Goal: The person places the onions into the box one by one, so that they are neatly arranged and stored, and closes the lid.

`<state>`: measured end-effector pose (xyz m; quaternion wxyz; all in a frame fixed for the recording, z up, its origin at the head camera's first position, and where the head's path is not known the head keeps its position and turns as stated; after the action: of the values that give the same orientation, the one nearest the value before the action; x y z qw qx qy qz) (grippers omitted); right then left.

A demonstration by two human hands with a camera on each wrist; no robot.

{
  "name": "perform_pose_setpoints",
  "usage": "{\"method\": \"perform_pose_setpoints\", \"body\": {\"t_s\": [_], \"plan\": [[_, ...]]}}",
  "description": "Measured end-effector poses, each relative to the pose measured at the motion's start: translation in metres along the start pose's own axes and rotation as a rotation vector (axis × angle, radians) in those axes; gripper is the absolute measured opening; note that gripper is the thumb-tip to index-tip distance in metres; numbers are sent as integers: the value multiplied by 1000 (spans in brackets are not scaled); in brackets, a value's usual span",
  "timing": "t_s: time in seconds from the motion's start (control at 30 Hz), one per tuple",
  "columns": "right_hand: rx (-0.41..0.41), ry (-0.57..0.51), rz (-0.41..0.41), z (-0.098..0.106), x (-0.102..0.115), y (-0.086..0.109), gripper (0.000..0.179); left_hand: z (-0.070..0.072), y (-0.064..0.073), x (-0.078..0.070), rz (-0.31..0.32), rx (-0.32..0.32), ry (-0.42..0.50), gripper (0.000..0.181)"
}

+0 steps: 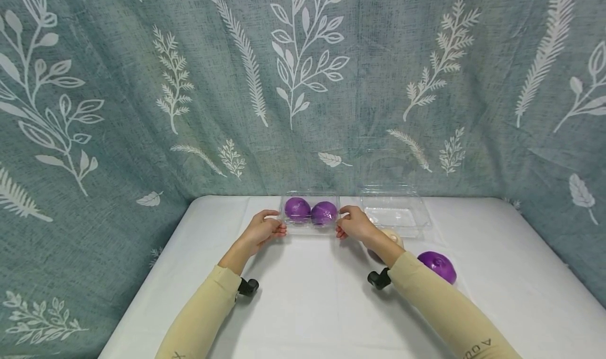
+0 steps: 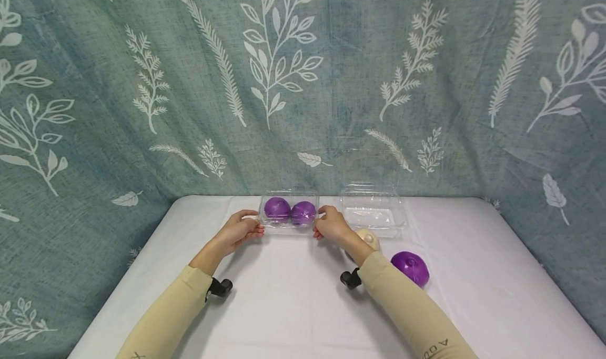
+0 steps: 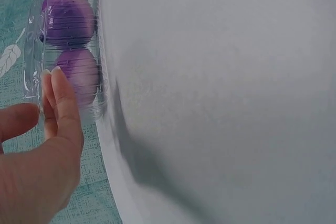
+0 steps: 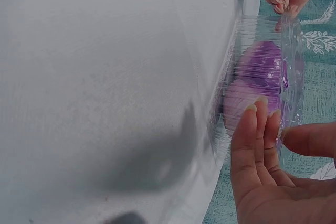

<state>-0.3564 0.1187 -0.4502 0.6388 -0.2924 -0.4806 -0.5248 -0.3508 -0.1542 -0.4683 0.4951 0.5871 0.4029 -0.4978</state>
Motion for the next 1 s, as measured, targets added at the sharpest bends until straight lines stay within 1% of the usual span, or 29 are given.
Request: {"method": "perform_pose_setpoints", "body": {"t_s": [0.3, 0.47, 0.57, 0.7, 0.87, 1.0], "plan": [[11, 2, -16, 1, 1, 4, 48, -1, 1, 3, -3, -22, 4, 49], [16, 17, -15, 3, 0, 6, 49, 2, 4, 4, -6, -43, -36, 46], [16, 73, -3, 5, 0, 9, 51, 5, 9, 3, -9, -59, -93, 46], [25, 185, 40, 13, 3, 19, 52, 10, 16, -2, -36, -79, -214, 48], [24, 277, 96, 26, 11, 34, 51, 15, 23, -11, -96, -110, -386, 48], [7, 389, 137, 33, 14, 44, 51, 15, 27, -16, -148, -120, -466, 46]]}}
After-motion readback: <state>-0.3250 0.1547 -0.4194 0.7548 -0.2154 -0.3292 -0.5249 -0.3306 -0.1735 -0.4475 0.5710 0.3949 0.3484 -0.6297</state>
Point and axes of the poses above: each hand's wrist, its own y-axis away from the middle knuckle, its own z-axis out of the back of the hand, x = y × z, the point moved 2 cm from there along -y, towards the middle knuckle, and after that the axes turned 3 degrees about x, right-handed, at the moved point
